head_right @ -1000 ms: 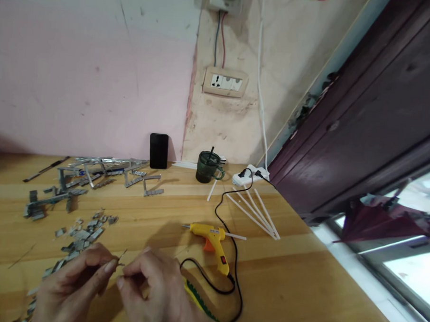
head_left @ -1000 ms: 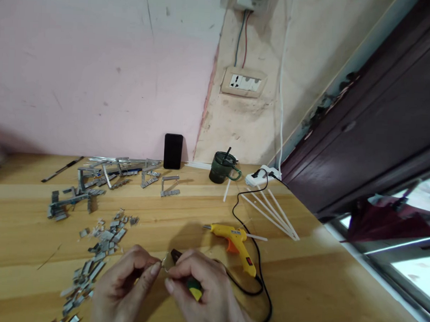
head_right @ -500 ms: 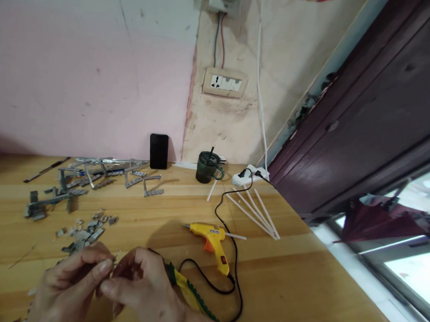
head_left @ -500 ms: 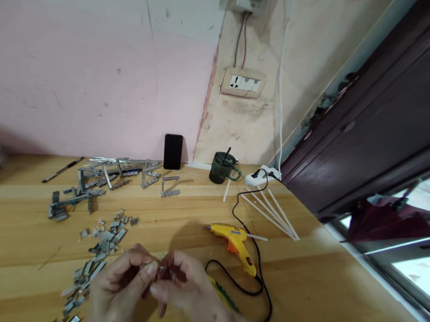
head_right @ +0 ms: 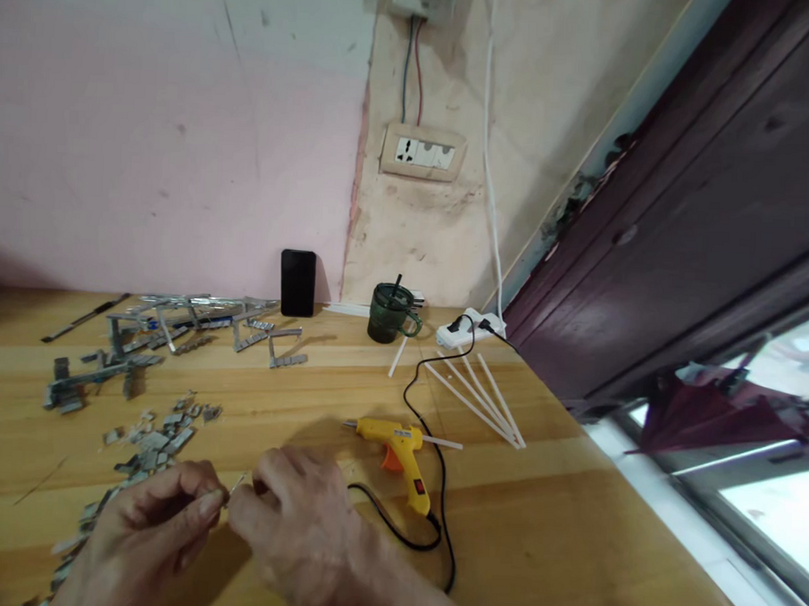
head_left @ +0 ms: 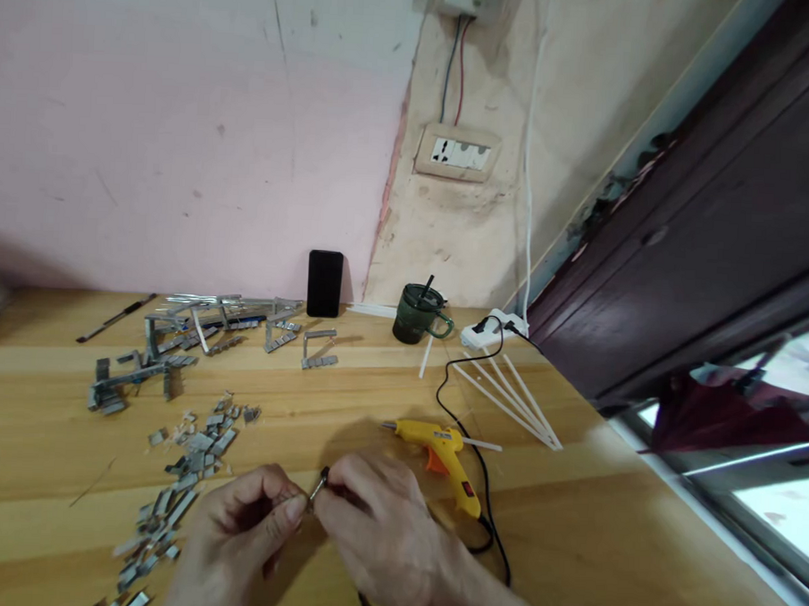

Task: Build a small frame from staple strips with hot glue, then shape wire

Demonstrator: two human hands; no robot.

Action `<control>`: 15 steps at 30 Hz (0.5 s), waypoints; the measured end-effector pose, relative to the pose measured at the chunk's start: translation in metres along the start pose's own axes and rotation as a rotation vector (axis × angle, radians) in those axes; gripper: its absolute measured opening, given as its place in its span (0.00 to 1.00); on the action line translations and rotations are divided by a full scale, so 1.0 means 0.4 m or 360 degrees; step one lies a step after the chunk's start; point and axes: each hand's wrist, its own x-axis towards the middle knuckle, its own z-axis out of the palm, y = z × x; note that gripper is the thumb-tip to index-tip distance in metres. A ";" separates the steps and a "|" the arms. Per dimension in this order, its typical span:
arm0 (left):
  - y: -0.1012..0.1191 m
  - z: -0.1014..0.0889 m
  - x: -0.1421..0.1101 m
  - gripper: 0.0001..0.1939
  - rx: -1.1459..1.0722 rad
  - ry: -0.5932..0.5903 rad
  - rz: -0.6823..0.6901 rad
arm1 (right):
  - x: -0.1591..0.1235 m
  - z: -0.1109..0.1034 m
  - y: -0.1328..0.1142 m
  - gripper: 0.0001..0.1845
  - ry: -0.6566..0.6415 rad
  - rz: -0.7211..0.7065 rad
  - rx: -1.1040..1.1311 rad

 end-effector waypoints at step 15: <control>-0.005 -0.005 -0.003 0.09 -0.0183 0.0066 0.0244 | 0.023 0.012 0.002 0.13 -0.0072 0.1326 0.2392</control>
